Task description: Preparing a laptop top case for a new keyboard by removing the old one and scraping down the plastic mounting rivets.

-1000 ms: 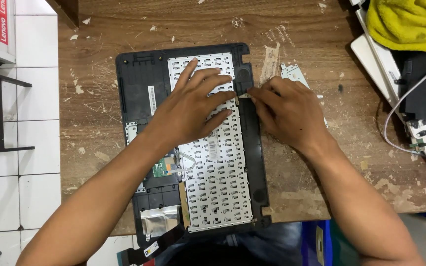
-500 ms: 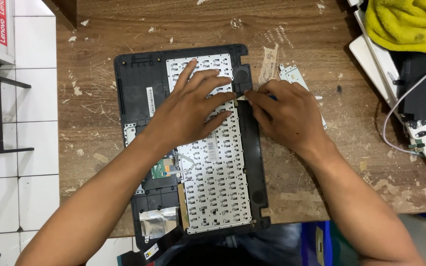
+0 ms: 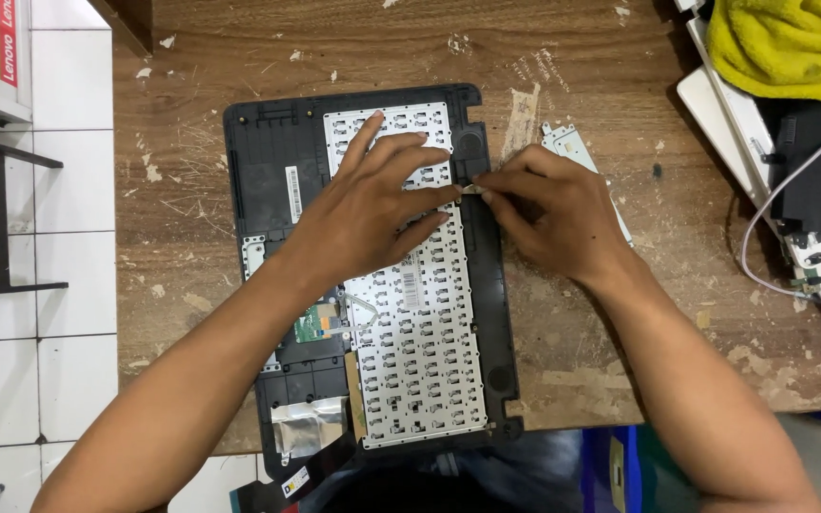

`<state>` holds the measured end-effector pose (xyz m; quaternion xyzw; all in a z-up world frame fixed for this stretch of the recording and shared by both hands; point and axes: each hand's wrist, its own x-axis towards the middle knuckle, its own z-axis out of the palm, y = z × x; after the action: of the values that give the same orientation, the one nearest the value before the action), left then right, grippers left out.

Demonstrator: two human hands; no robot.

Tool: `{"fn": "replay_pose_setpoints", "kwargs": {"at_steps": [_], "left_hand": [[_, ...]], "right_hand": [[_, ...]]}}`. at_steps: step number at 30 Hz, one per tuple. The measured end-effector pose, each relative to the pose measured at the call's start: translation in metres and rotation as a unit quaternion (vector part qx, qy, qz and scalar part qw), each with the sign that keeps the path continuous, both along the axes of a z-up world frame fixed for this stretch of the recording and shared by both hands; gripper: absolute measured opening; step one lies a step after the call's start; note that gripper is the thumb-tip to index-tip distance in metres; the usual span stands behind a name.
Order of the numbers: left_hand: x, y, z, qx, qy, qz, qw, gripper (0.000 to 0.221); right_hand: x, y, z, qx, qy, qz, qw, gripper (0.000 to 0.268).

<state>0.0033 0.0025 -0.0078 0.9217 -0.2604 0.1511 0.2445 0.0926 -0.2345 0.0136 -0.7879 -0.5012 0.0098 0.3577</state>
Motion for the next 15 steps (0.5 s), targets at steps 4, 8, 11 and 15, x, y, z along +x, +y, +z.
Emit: {"fn": "replay_pose_setpoints", "kwargs": {"at_steps": [4, 8, 11, 15], "left_hand": [[0.001, -0.001, 0.0, -0.017, -0.015, -0.008, 1.0, 0.022], [0.001, 0.0, 0.0, -0.009, -0.022, 0.007, 1.0, 0.044], [0.001, 0.003, 0.004, -0.013, -0.054, 0.029, 0.998, 0.052], [0.0, 0.008, 0.011, 0.007, -0.085, 0.037, 0.996, 0.024]], "right_hand": [[0.004, 0.0, 0.002, 0.012, 0.049, 0.025, 0.998, 0.017], [0.007, -0.003, -0.002, 0.024, 0.073, 0.021, 0.997, 0.023], [0.011, -0.008, -0.007, 0.032, 0.041, -0.002, 0.999, 0.023], [0.014, -0.012, -0.013, 0.039, -0.022, -0.01, 0.999, 0.02]]}}
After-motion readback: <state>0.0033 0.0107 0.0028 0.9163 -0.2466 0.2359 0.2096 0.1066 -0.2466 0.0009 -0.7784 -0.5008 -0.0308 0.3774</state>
